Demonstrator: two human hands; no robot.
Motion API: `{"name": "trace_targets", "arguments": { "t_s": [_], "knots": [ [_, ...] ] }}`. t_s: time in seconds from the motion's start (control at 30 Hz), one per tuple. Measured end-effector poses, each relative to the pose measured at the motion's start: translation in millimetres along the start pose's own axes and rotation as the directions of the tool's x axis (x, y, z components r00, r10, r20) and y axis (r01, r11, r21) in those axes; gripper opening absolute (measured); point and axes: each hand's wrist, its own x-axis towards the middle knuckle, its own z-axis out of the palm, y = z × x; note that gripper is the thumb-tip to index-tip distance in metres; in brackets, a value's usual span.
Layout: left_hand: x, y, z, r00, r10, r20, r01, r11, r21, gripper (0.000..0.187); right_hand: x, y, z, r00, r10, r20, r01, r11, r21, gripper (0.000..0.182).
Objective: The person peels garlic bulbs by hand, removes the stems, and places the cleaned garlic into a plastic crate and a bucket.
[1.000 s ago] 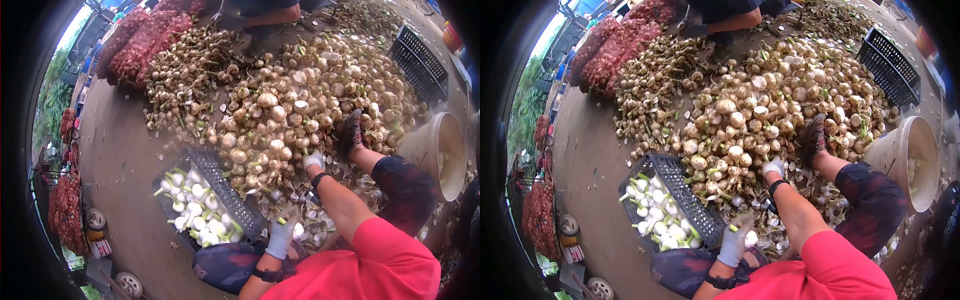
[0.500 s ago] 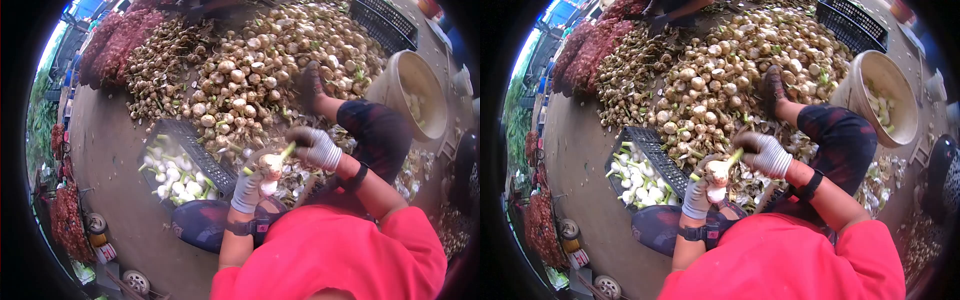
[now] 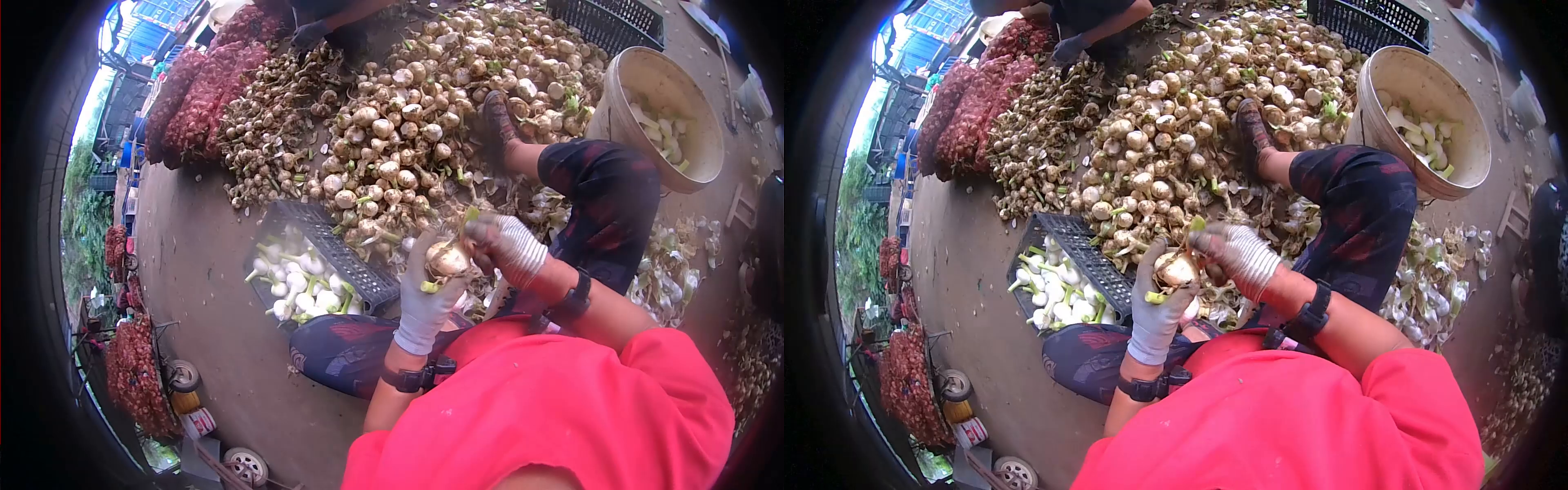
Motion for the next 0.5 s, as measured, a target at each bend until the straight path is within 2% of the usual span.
{"name": "trace_targets", "arguments": {
  "t_s": [0.07,0.1,0.13,0.2,0.23,0.3,0.33,0.37,0.5],
  "knots": [
    [-0.7,-4.6,-5.1,0.989,0.148,0.024,-0.148,0.937,0.316,0.069,-2.6,-1.1,-0.3,0.988,0.152,-0.040,-0.157,0.937,-0.312,0.027],
    [-1.1,0.1,-2.5,0.986,0.166,0.010,-0.158,0.911,0.382,0.071,-5.4,1.7,5.2,0.998,0.010,-0.058,-0.028,0.948,-0.319,0.026],
    [-1.9,-1.7,-3.2,0.987,0.163,0.011,-0.155,0.912,0.381,0.071,-6.1,2.8,4.5,0.998,0.012,-0.060,-0.031,0.948,-0.318,0.026],
    [-3.7,-5.0,-8.0,0.956,0.282,0.080,-0.274,0.764,0.585,0.068,-4.3,2.6,2.1,0.985,0.163,-0.056,-0.173,0.927,-0.333,0.026],
    [-4.2,-3.8,-10.5,0.956,0.280,0.084,-0.276,0.766,0.581,0.068,-4.7,-0.5,1.3,0.982,0.186,-0.019,-0.180,0.907,-0.380,0.024],
    [-3.6,-1.9,-14.6,0.940,0.286,0.186,-0.335,0.673,0.660,0.068,-4.3,3.4,0.2,0.985,0.171,-0.027,-0.169,0.914,-0.369,0.023],
    [-4.5,-3.7,-16.1,0.940,0.284,0.189,-0.336,0.677,0.655,0.068,-5.7,2.7,1.8,0.987,0.160,-0.027,-0.159,0.921,-0.356,0.022],
    [-5.4,-6.9,-17.6,0.937,0.278,0.210,-0.345,0.665,0.663,0.069,-10.0,-4.8,-1.3,0.962,0.273,0.011,-0.249,0.893,-0.374,0.020],
    [-8.1,-9.5,-18.1,0.934,0.258,0.247,-0.357,0.663,0.658,0.070,-14.8,-2.9,-3.3,0.960,0.278,0.015,-0.255,0.900,-0.355,0.019]
  ]
}}
